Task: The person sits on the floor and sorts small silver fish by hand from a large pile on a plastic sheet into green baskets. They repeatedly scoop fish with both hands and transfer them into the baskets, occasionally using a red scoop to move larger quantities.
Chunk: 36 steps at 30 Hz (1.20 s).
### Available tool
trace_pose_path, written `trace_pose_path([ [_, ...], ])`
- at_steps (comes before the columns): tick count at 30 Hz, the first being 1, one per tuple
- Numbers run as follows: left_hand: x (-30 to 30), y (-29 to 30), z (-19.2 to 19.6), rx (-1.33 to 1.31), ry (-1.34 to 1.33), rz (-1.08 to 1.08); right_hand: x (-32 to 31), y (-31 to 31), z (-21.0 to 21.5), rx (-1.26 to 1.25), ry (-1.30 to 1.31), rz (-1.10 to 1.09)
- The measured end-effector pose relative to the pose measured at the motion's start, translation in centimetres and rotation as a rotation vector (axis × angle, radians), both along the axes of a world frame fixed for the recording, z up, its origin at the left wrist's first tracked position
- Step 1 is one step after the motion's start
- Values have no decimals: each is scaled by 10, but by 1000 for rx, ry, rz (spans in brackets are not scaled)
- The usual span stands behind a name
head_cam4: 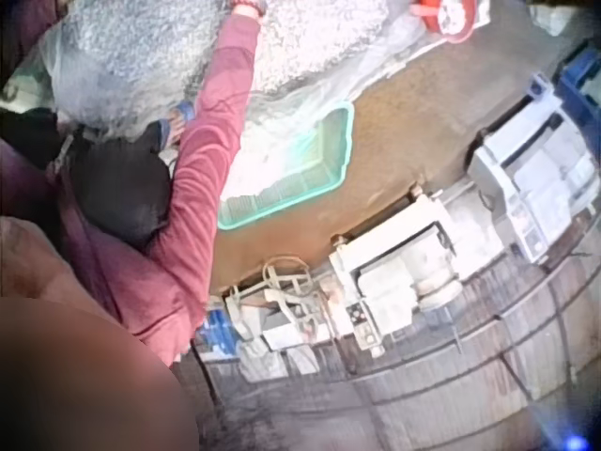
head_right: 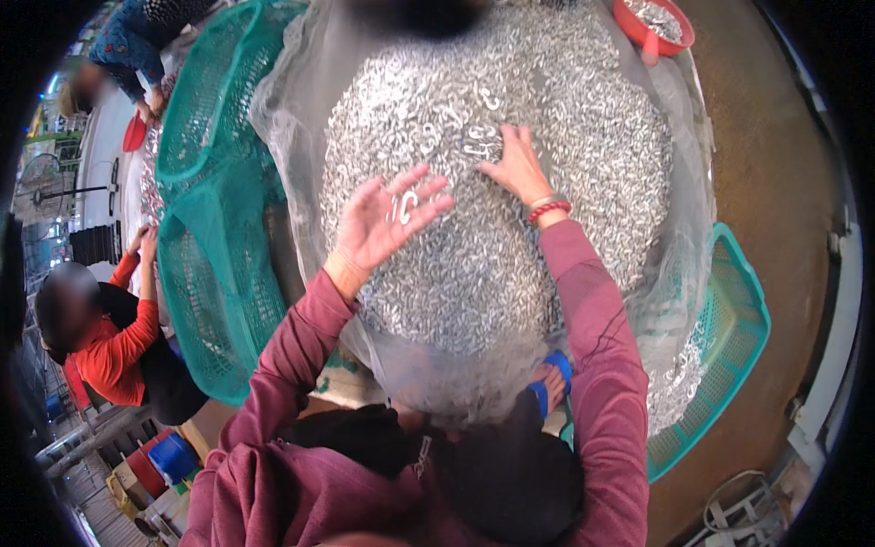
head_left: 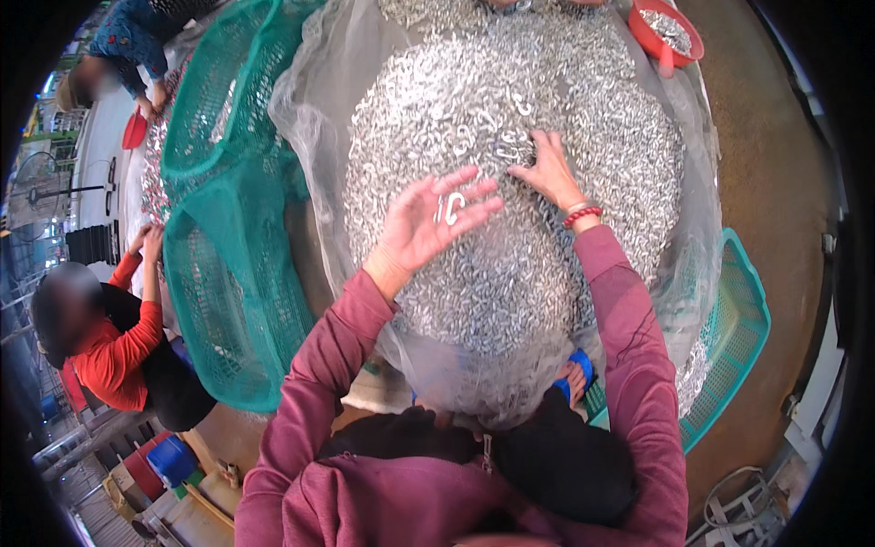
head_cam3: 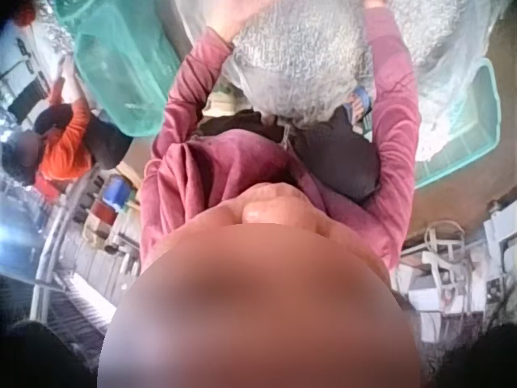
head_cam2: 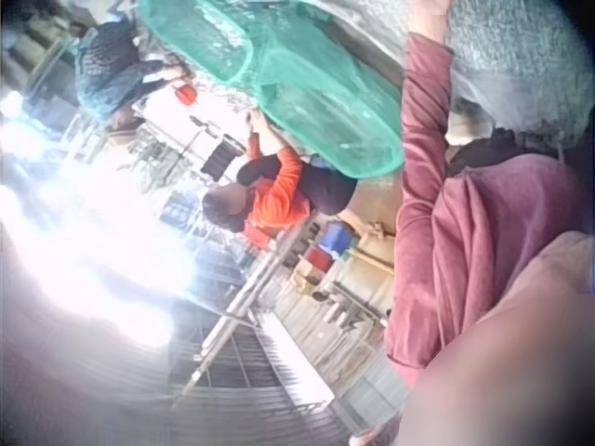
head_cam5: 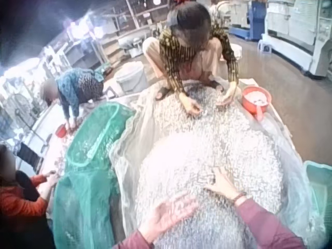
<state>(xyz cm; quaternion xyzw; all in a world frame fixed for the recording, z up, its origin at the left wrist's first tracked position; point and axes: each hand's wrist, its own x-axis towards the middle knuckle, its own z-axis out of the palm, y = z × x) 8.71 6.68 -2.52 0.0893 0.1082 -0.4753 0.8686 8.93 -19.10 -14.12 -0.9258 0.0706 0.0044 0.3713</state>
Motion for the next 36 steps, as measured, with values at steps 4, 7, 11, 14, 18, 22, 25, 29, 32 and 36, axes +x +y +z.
trace_pose_path([
  [4, 10, 15, 1, -21, 14, 128, -23, 27, 9, 12, -52, 337],
  [7, 21, 21, 3, 107, -93, 131, -42, 30, 42, 184, 327, 393],
  [11, 26, 22, 2, 582, -400, -43, -76, 20, 99, 520, 837, 404],
  [14, 24, 14, -4, 861, -761, -263, -109, 12, 129, 957, 553, 248],
  [18, 9, -13, -20, 1294, -1677, -421, -128, -2, 139, 1175, 446, 24],
  [22, -27, -36, -40, 1631, -2010, -734, -134, -10, 132, 1252, 337, -133],
  [25, -26, -35, -38, 1536, -1993, -594, -141, -13, 120, 1309, 179, -112],
  [29, -5, -26, -11, 1232, -1746, -490, -142, -9, 95, 1023, 243, -194],
  [32, -2, -20, 4, 1069, -1374, -666, -147, 0, 83, 910, 301, -167],
  [36, -14, -19, -14, 1066, -1479, -551, -156, 7, 84, 956, 294, -228],
])
